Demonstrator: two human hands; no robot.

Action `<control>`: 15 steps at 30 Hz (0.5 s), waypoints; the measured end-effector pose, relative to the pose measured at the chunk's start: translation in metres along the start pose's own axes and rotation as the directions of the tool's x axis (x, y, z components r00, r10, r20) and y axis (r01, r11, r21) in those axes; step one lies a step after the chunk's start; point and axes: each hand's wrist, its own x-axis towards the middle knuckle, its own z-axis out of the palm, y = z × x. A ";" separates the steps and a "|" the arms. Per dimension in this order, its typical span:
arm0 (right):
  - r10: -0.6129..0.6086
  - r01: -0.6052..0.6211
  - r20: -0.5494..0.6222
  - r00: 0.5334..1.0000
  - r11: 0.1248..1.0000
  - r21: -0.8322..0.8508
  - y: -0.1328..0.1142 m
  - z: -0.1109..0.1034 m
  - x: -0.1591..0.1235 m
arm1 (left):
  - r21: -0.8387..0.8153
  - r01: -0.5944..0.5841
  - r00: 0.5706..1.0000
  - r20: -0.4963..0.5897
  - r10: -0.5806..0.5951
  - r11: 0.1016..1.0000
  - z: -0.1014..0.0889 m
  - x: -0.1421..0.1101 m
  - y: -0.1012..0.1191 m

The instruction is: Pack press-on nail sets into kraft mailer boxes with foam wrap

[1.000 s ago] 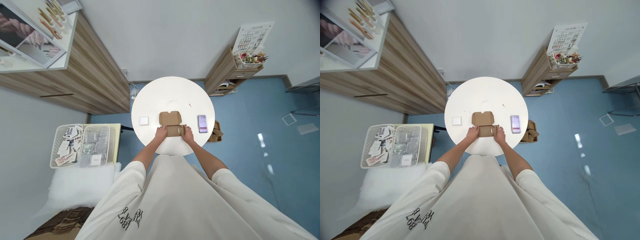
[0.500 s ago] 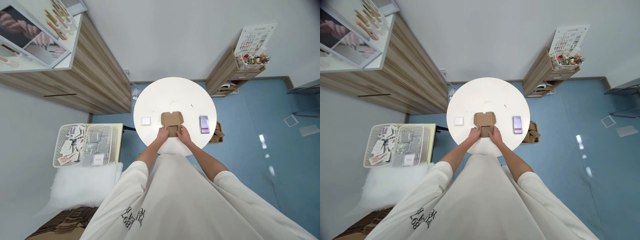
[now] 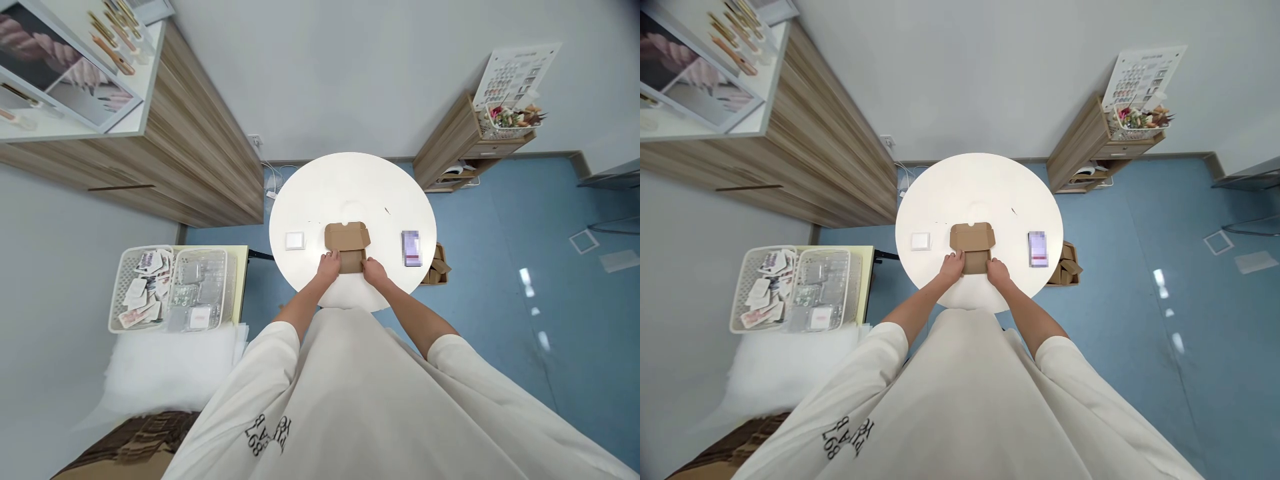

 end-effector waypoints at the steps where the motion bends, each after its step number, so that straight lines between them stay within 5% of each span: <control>1: 0.000 0.000 0.001 1.000 1.000 -0.017 -0.001 0.001 0.000 | 0.001 0.000 1.000 0.000 0.000 1.000 -0.001 -0.001 0.000; 15: -0.020 0.015 -0.172 0.985 1.000 -0.028 -0.013 -0.006 -0.007 | -0.087 -0.005 1.000 0.005 0.006 0.996 -0.004 -0.002 0.000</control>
